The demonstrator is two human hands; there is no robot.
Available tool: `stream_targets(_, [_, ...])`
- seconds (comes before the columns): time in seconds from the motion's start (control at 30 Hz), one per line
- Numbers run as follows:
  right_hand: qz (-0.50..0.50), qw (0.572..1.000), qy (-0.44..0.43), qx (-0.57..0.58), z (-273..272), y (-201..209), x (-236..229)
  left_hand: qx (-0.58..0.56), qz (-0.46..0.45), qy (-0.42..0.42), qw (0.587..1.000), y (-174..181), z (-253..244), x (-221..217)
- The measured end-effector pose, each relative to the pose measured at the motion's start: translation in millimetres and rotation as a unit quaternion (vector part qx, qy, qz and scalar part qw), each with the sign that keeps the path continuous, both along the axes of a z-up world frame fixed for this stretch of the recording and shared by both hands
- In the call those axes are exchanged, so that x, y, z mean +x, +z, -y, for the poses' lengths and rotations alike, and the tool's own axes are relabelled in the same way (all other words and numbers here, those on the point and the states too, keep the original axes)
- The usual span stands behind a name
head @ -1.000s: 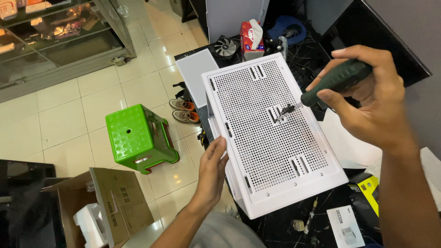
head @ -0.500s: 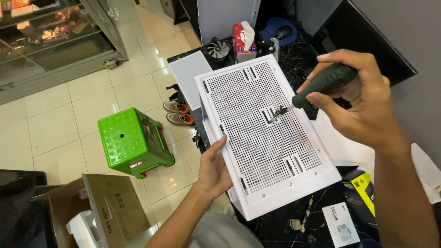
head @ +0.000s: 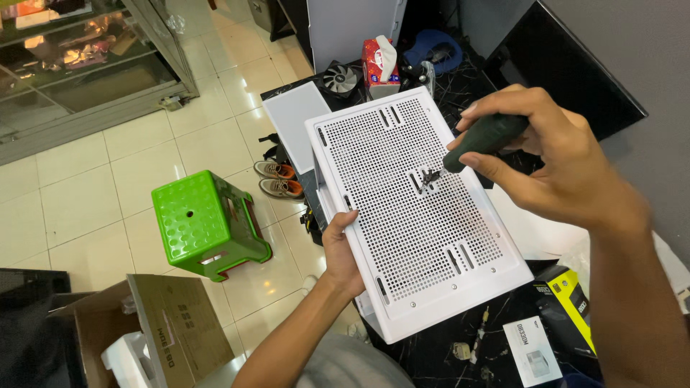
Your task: The person uses a screwdriver to fasten screws into the perforated metal panel of a white computer case. They systematically tighten multiple screws along the edges and center of the panel while holding the case steady.
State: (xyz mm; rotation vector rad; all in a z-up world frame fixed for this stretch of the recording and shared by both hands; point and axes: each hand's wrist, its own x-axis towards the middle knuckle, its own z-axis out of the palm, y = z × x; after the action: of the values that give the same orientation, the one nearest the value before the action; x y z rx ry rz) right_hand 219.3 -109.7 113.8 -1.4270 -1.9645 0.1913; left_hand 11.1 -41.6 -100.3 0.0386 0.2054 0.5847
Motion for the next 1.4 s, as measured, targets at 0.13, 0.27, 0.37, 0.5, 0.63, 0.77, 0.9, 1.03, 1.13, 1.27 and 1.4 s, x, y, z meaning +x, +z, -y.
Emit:
stream_targets(0.13, [-0.007,0.996,-0.016,-0.082,-2,20,-8,0.006,-0.039,0.002,0.999,4,0,1])
stream_targets(0.27, [0.061,0.994,-0.076,-0.057,-10,22,-3,0.013,-0.083,0.012,0.996,9,-1,1])
stream_targets(0.37, [0.038,0.995,-0.062,-0.063,-16,30,-9,0.014,-0.100,0.000,0.995,7,-1,2])
stream_targets(0.5, [0.026,0.987,-0.025,-0.156,-20,42,-3,0.012,-0.072,-0.001,0.997,4,-1,2])
stream_targets(0.63, [0.059,0.992,-0.017,-0.114,-22,42,-9,0.026,-0.056,-0.001,0.998,7,-1,2])
stream_targets(0.77, [0.101,0.991,-0.013,-0.081,-23,44,-6,0.028,-0.066,-0.003,0.997,7,-1,3])
stream_targets(0.9, [0.101,0.989,-0.008,-0.111,-21,47,0,0.027,-0.057,0.004,0.998,7,-1,4])
stream_targets(1.03, [0.088,0.982,0.104,-0.130,-20,43,13,0.016,-0.063,0.013,0.998,9,-1,4])
stream_targets(1.13, [0.109,0.990,-0.076,-0.037,-16,24,-12,0.033,-0.062,0.005,0.997,8,0,4])
stream_targets(1.27, [0.268,0.939,-0.173,0.126,-11,3,-17,0.038,-0.055,0.005,0.998,7,-1,6])
stream_targets(1.4, [0.114,0.988,-0.038,-0.095,-9,39,-29,0.033,-0.038,0.009,0.999,5,-1,4])
